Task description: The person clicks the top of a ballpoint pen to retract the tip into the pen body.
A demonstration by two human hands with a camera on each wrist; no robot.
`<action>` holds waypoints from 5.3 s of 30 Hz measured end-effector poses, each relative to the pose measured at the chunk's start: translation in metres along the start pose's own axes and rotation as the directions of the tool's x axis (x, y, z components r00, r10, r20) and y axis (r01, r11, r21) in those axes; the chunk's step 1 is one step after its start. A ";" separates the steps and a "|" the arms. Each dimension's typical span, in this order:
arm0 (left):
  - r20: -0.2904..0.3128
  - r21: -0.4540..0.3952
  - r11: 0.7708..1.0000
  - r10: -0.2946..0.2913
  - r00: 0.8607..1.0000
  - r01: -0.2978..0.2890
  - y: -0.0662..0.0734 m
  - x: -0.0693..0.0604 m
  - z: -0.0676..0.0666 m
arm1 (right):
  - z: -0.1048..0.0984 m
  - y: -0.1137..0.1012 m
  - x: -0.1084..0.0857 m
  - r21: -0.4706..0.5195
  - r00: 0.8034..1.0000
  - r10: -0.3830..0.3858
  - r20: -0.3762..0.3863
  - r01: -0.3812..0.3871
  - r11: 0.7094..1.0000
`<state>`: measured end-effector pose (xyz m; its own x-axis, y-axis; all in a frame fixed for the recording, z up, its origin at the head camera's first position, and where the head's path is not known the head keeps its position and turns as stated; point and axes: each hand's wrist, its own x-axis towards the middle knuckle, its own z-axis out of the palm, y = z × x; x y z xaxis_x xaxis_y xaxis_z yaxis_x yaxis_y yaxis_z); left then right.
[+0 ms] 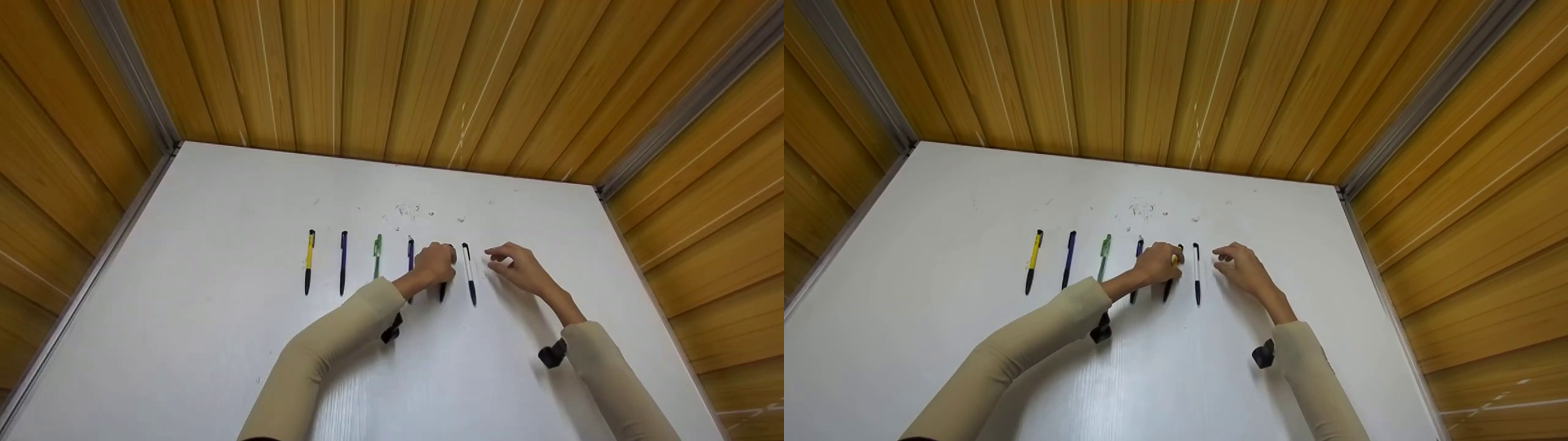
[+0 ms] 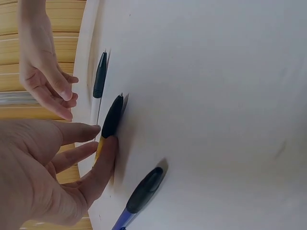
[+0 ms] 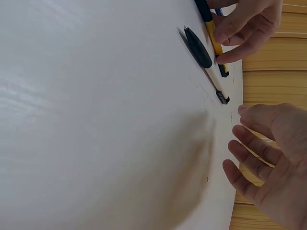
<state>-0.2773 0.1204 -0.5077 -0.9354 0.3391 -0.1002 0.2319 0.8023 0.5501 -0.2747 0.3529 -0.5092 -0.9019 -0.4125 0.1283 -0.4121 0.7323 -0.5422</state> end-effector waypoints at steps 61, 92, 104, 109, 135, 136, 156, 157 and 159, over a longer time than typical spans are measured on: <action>-0.016 -0.826 0.532 0.306 0.952 -0.185 -0.077 -0.091 -0.063 | 0.054 -0.139 0.020 0.316 0.981 -0.191 0.044 0.168 0.934; -0.147 -0.831 0.492 0.253 0.956 -0.258 -0.098 -0.100 -0.065 | 0.076 -0.147 0.029 0.315 0.961 -0.277 -0.010 0.266 0.911; -0.139 -0.842 0.463 0.311 0.940 -0.278 -0.106 -0.102 -0.066 | 0.078 -0.151 0.034 0.297 0.962 -0.274 -0.013 0.265 0.917; -0.128 -0.845 0.467 0.296 0.946 -0.261 -0.106 -0.102 -0.067 | 0.079 -0.152 0.035 0.299 0.960 -0.278 -0.026 0.273 0.914; -0.171 -0.848 0.449 0.270 0.948 -0.281 -0.103 -0.103 -0.067 | 0.081 -0.152 0.038 0.329 0.961 -0.273 -0.040 0.271 0.905; -0.172 -0.847 0.451 0.268 0.948 -0.281 -0.103 -0.103 -0.068 | 0.081 -0.152 0.038 0.330 0.961 -0.274 -0.036 0.270 0.905; -0.161 -0.822 0.488 0.292 0.943 -0.292 -0.103 -0.098 -0.069 | 0.075 -0.145 0.039 0.370 0.956 -0.287 0.057 0.247 0.896; -0.161 -0.820 0.492 0.291 0.943 -0.292 -0.103 -0.098 -0.069 | 0.075 -0.145 0.039 0.371 0.956 -0.287 0.056 0.247 0.895; -0.161 -0.818 0.497 0.284 0.945 -0.289 -0.103 -0.099 -0.069 | 0.076 -0.144 0.040 0.376 0.957 -0.285 0.055 0.244 0.894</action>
<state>-0.2274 -0.0298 -0.4973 -0.8612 0.4692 0.1953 0.1674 -0.1008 0.9807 -0.2410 0.1897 -0.4890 -0.7385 -0.6333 0.2314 -0.5399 0.3499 -0.7655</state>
